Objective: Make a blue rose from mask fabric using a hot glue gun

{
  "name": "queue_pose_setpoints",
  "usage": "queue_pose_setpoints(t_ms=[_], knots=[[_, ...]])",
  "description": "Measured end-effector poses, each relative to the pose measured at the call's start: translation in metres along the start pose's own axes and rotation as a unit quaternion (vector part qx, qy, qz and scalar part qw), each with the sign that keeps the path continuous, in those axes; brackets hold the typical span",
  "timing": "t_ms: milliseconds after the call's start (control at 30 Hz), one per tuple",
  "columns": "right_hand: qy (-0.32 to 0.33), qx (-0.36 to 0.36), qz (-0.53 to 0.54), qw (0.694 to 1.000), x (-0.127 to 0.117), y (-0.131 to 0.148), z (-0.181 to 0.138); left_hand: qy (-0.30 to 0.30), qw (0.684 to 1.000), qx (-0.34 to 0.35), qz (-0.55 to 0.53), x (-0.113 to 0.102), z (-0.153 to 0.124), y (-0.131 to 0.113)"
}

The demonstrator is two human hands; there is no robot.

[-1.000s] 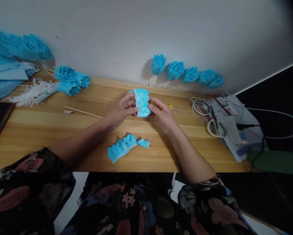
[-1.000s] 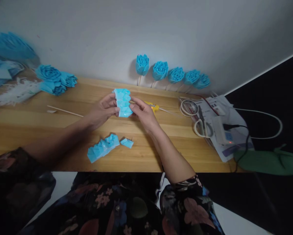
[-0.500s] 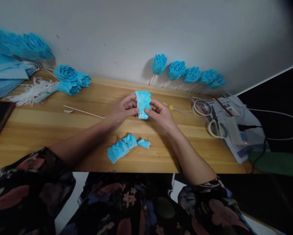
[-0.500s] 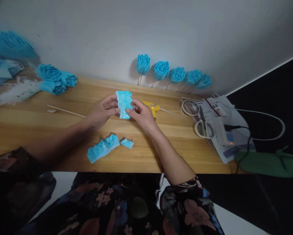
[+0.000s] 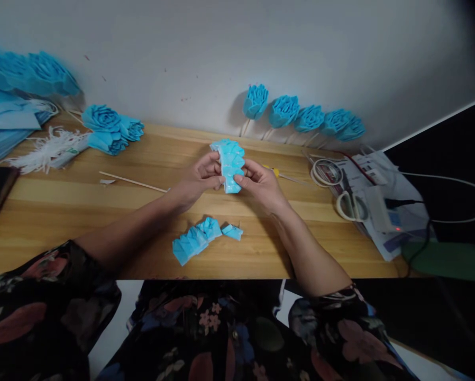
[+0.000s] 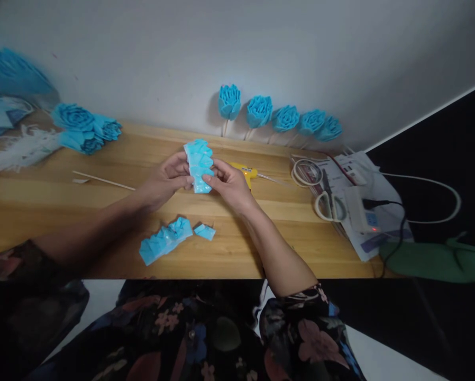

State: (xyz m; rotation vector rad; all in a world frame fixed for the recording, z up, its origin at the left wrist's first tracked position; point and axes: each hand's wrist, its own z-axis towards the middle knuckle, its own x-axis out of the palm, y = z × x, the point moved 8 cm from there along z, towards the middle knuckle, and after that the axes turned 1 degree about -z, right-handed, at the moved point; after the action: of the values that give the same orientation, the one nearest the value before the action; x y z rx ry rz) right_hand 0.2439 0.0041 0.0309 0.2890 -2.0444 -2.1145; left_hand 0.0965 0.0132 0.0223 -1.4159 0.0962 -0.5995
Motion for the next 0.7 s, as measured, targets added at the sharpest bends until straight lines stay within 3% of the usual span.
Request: queue_pose_setpoints(t_ms=[233, 433, 700], knots=[[-0.059, 0.033, 0.044, 0.997, -0.016, -0.008, 0.001, -0.034, 0.999, 0.007, -0.017, -0.008, 0.002, -0.005], [-0.045, 0.0, 0.045, 0.998, -0.01, 0.0, 0.0, -0.057, 0.998, 0.005, -0.028, -0.01, 0.0, -0.005], [-0.064, -0.014, -0.013, 0.998, -0.014, 0.0, 0.001, -0.03, 0.998, -0.043, -0.036, -0.008, 0.001, 0.004]])
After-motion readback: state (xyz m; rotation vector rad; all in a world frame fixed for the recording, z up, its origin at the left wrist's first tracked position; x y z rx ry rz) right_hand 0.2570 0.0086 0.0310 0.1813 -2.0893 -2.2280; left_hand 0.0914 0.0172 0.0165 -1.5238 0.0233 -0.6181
